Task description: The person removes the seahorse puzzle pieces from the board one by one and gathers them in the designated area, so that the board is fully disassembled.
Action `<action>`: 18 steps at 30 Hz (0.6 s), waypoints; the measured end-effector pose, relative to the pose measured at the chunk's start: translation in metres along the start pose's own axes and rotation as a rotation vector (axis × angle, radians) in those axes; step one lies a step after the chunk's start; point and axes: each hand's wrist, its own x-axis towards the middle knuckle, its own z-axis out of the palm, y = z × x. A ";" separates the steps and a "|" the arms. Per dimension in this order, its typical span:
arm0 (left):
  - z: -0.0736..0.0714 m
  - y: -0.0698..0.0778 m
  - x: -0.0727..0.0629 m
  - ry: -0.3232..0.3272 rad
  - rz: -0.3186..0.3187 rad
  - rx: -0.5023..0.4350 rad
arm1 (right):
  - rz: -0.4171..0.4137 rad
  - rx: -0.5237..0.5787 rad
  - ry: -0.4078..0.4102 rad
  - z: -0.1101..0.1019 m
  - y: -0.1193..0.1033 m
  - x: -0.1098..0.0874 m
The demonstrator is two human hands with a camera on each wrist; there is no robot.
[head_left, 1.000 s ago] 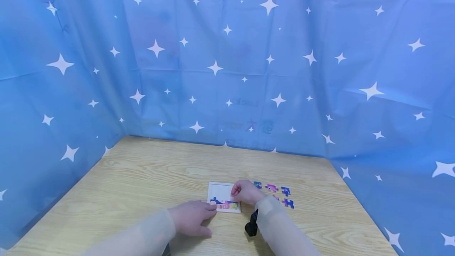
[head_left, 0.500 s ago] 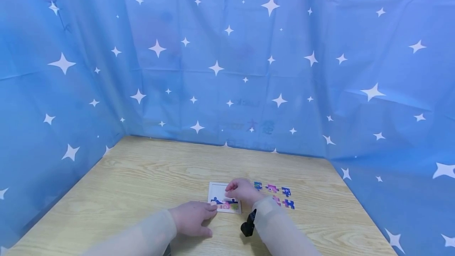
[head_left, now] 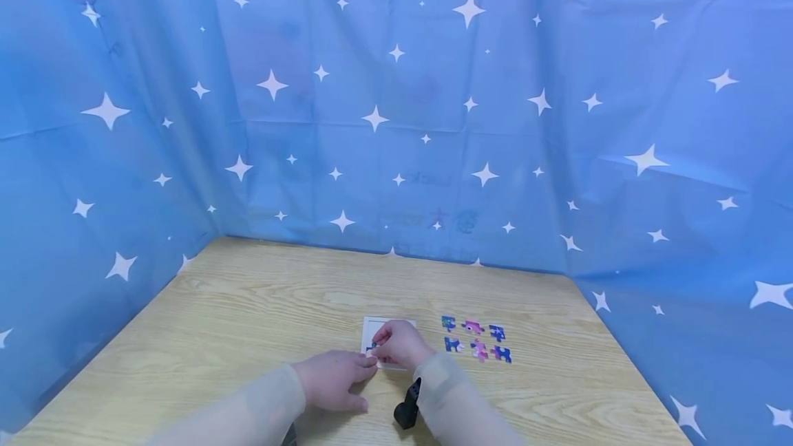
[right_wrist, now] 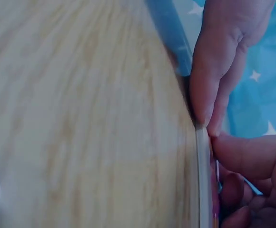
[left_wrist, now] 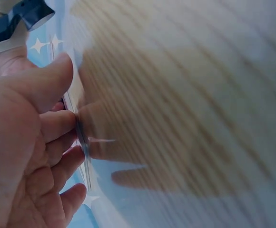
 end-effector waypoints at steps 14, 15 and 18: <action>-0.001 -0.011 -0.011 -0.030 -0.054 -0.028 | -0.024 -0.042 0.004 0.001 0.003 0.001; -0.002 -0.012 -0.011 -0.034 -0.052 -0.031 | -0.026 -0.041 0.001 0.001 0.003 0.001; -0.002 -0.012 -0.010 -0.041 -0.054 -0.050 | -0.024 -0.047 -0.015 0.000 0.003 0.000</action>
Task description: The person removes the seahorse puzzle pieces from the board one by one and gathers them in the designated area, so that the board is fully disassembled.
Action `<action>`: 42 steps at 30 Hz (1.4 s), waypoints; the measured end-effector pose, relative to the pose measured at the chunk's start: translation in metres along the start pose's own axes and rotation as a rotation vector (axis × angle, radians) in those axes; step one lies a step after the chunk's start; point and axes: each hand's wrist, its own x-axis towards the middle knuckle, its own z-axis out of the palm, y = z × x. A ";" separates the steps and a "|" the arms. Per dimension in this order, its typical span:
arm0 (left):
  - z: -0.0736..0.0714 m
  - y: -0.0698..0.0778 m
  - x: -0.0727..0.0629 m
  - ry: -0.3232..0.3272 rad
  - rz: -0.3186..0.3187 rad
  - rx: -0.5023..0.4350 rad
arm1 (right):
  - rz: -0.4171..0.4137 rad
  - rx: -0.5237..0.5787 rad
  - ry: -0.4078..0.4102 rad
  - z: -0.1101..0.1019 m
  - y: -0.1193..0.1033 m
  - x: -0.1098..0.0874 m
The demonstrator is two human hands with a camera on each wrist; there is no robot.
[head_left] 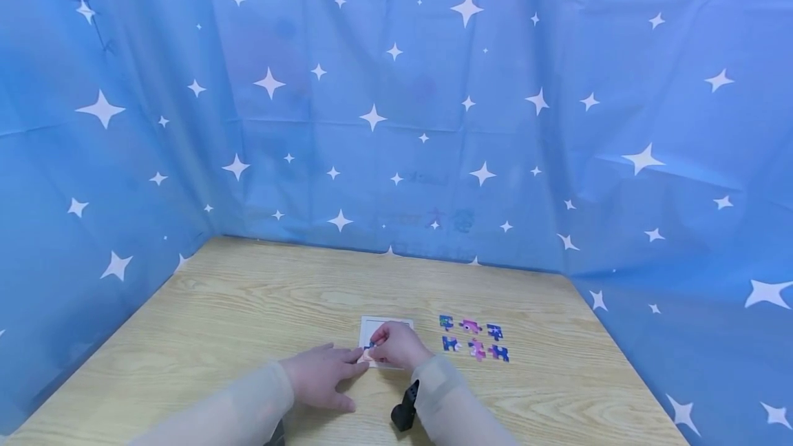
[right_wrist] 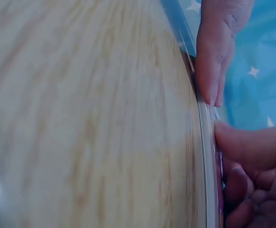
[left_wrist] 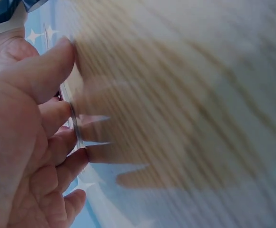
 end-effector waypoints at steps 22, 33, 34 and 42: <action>-0.003 0.001 0.004 -0.006 -0.004 0.022 | 0.004 0.029 -0.053 -0.004 -0.001 0.000; -0.007 0.006 0.008 -0.027 -0.017 0.025 | -0.003 0.048 -0.071 -0.008 -0.001 0.000; -0.007 0.006 0.008 -0.029 -0.019 0.025 | 0.002 0.060 -0.075 -0.008 -0.001 0.000; -0.006 0.006 0.008 -0.026 -0.040 0.019 | 0.010 0.123 -0.087 -0.010 0.002 0.001</action>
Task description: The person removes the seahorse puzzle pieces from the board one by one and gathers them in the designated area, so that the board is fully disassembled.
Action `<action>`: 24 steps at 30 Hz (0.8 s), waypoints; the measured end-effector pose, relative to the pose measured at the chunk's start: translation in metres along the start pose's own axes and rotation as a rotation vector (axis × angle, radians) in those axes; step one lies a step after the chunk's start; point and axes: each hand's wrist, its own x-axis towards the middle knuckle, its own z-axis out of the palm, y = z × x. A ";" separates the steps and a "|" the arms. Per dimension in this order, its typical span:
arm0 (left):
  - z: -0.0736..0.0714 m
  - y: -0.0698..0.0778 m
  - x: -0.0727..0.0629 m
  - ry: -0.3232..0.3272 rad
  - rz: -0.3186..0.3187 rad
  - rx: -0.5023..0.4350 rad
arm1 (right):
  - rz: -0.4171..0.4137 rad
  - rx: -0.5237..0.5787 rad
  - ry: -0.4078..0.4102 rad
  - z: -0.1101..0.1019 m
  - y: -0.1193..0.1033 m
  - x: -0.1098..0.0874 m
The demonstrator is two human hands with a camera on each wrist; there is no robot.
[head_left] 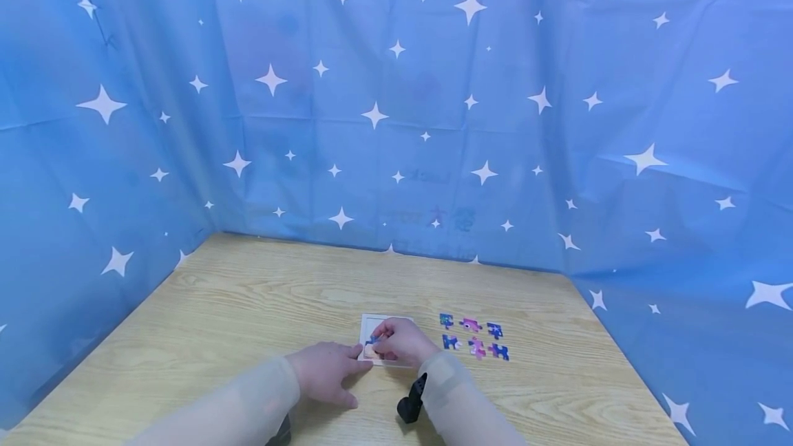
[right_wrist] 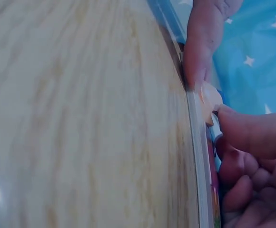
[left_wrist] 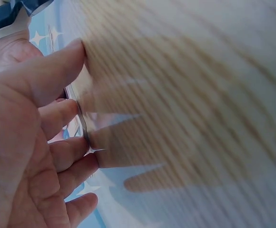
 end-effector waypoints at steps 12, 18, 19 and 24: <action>-0.001 0.001 -0.001 0.010 0.013 0.010 | -0.001 0.081 -0.025 -0.002 0.002 -0.001; -0.001 0.001 -0.001 0.007 0.014 0.006 | 0.018 0.048 -0.006 -0.001 0.001 0.000; -0.002 0.001 -0.001 0.007 0.013 0.006 | 0.017 0.050 -0.006 -0.001 0.001 0.000; -0.001 0.000 0.000 0.003 0.012 0.001 | 0.020 0.087 -0.016 -0.001 0.002 0.001</action>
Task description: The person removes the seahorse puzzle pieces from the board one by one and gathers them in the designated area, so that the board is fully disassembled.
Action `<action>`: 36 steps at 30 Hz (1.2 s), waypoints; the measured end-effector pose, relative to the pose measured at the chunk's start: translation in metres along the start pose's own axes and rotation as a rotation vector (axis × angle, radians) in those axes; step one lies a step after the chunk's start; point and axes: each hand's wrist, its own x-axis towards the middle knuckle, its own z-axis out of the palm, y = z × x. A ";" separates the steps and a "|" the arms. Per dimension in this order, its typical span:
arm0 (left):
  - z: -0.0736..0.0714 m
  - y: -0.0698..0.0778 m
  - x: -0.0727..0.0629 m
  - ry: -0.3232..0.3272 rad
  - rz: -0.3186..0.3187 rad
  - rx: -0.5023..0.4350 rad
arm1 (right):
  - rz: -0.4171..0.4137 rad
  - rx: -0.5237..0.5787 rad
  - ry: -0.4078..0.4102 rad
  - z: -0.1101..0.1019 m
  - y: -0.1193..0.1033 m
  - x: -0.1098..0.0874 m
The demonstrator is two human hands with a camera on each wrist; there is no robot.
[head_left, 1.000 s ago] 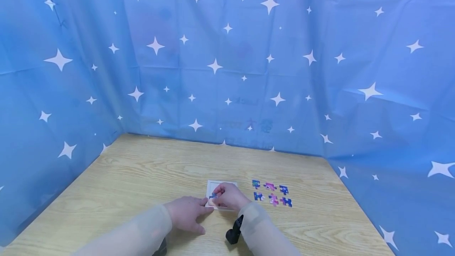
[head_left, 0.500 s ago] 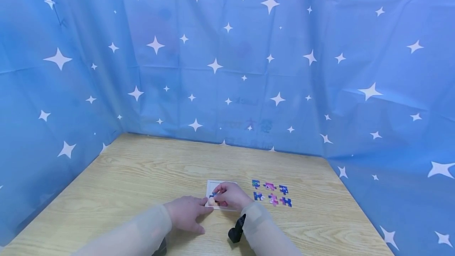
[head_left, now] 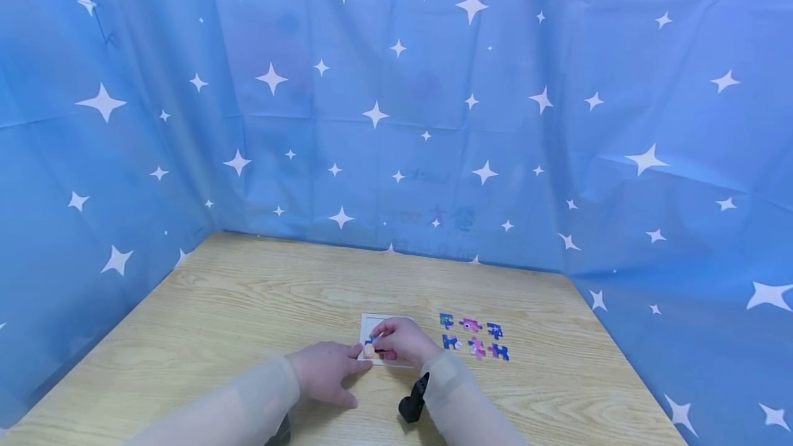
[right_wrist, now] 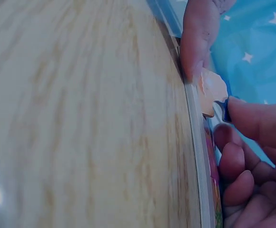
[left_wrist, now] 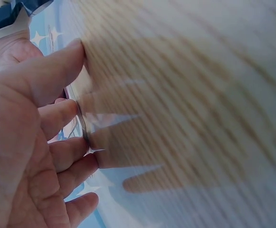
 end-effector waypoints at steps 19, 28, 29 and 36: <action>0.002 -0.002 0.000 0.007 0.015 -0.003 | -0.007 -0.030 -0.026 -0.005 -0.002 -0.002; 0.000 0.002 -0.002 0.023 0.007 0.012 | 0.000 0.054 -0.049 -0.009 -0.002 -0.004; 0.000 0.002 -0.002 0.023 0.004 0.009 | 0.000 0.059 -0.051 -0.009 -0.002 -0.004; -0.002 0.003 -0.002 0.004 -0.029 -0.001 | -0.020 0.081 -0.074 -0.014 -0.001 -0.004</action>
